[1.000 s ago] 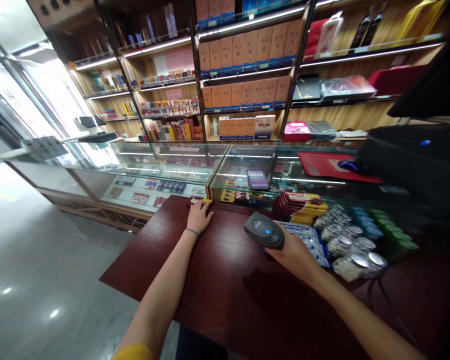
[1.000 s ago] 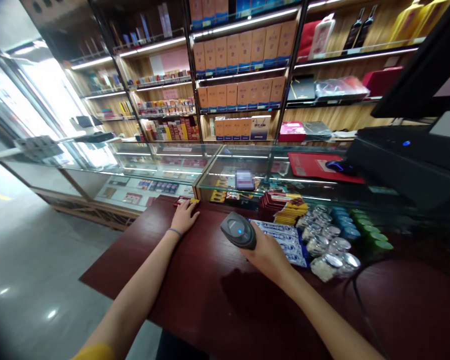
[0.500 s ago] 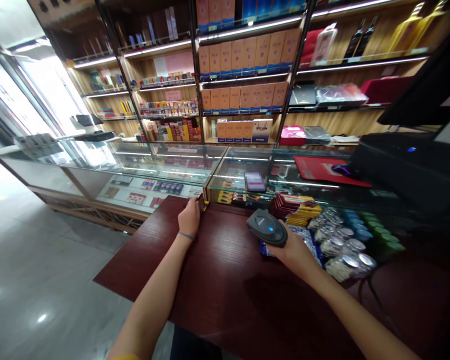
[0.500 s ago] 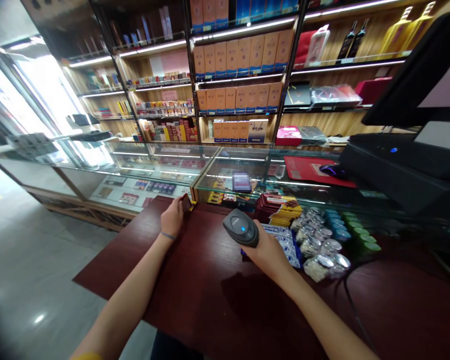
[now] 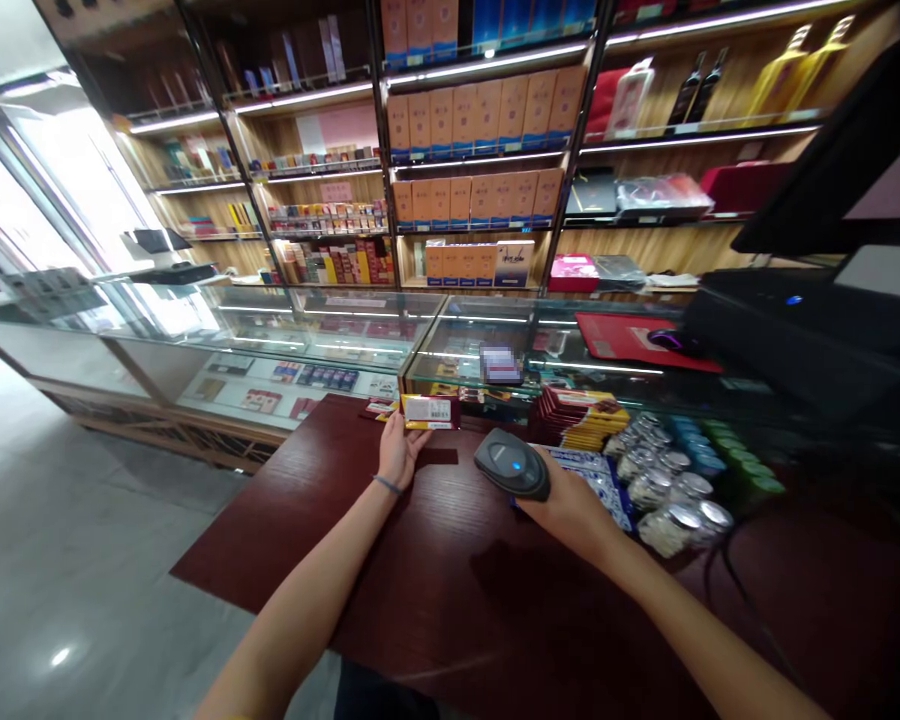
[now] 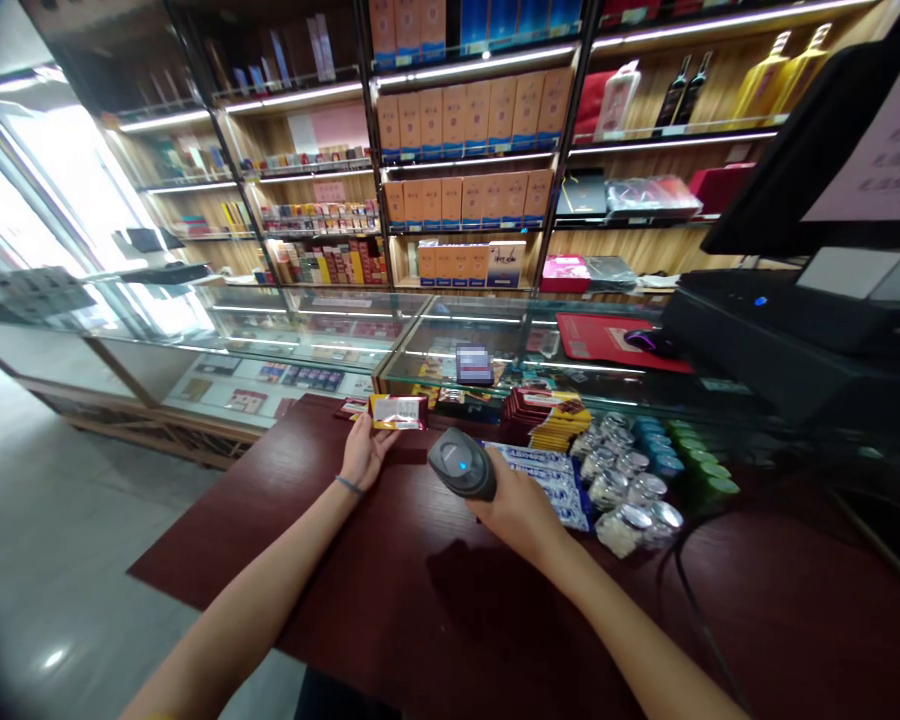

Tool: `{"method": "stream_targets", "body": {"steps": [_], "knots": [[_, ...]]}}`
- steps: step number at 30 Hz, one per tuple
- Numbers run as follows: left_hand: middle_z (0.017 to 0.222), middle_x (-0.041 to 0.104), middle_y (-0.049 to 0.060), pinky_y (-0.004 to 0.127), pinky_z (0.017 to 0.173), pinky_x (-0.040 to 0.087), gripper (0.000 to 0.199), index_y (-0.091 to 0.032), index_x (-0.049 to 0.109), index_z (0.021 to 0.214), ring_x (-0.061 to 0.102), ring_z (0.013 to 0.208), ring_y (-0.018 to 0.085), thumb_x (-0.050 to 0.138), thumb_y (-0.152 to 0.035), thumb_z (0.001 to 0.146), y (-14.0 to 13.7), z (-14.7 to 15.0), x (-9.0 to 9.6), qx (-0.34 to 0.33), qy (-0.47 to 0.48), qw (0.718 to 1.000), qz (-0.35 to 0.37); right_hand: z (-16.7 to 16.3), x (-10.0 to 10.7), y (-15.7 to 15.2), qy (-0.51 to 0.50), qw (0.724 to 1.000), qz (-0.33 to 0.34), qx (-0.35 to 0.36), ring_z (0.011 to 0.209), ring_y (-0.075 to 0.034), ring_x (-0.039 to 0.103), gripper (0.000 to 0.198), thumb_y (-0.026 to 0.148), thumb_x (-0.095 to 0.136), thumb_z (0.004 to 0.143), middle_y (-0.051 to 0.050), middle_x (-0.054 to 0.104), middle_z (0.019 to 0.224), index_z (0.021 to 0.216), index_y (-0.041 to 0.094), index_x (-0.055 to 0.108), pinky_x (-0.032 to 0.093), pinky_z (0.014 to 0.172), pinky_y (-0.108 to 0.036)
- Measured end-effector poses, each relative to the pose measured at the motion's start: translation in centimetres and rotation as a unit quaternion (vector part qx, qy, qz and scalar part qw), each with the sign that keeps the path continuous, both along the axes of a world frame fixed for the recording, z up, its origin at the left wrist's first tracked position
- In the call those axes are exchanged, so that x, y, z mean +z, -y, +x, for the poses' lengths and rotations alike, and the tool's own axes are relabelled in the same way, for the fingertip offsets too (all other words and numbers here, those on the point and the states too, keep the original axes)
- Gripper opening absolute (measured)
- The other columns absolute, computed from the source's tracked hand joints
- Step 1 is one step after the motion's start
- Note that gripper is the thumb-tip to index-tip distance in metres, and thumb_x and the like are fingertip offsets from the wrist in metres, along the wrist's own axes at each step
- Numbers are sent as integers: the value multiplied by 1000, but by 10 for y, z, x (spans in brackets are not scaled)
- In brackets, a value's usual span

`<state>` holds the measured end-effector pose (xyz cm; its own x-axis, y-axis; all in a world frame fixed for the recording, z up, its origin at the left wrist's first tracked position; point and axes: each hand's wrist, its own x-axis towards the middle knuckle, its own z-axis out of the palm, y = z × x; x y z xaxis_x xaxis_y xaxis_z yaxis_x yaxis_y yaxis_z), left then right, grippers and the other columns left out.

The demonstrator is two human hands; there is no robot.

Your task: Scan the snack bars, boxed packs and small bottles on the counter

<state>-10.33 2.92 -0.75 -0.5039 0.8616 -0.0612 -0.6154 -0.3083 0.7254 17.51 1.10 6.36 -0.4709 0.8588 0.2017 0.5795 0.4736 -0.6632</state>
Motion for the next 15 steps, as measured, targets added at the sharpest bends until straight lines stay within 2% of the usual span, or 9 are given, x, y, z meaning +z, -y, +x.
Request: {"method": "stream_targets", "body": {"steps": [4, 9, 15], "knots": [[115, 68, 8, 50, 98, 52, 13, -21, 53, 103, 69, 104, 22, 56, -31, 95, 0, -2, -1, 3, 7, 1000, 15, 1, -3, -2, 27, 1000, 10, 6, 89, -28, 70, 50, 29, 65, 71, -4, 74, 92, 120, 27, 58, 48, 70, -31], [108, 69, 7, 48, 94, 54, 19, -19, 55, 106, 71, 90, 18, 59, -33, 93, -3, -5, -3, 3, -23, 1000, -2, 2, 2, -1, 12, 1000, 0, -1, 87, -27, 69, 51, 27, 66, 69, -3, 74, 89, 119, 28, 55, 46, 69, -30], [105, 69, 2, 36, 92, 54, 39, -23, 58, 112, 68, 90, 13, 74, -24, 77, -3, -7, -3, -8, -89, 996, 4, 9, 20, -1, -29, 999, -9, -9, 82, -24, 68, 35, 28, 66, 71, 1, 72, 83, 103, 29, 54, 45, 67, -28]]}}
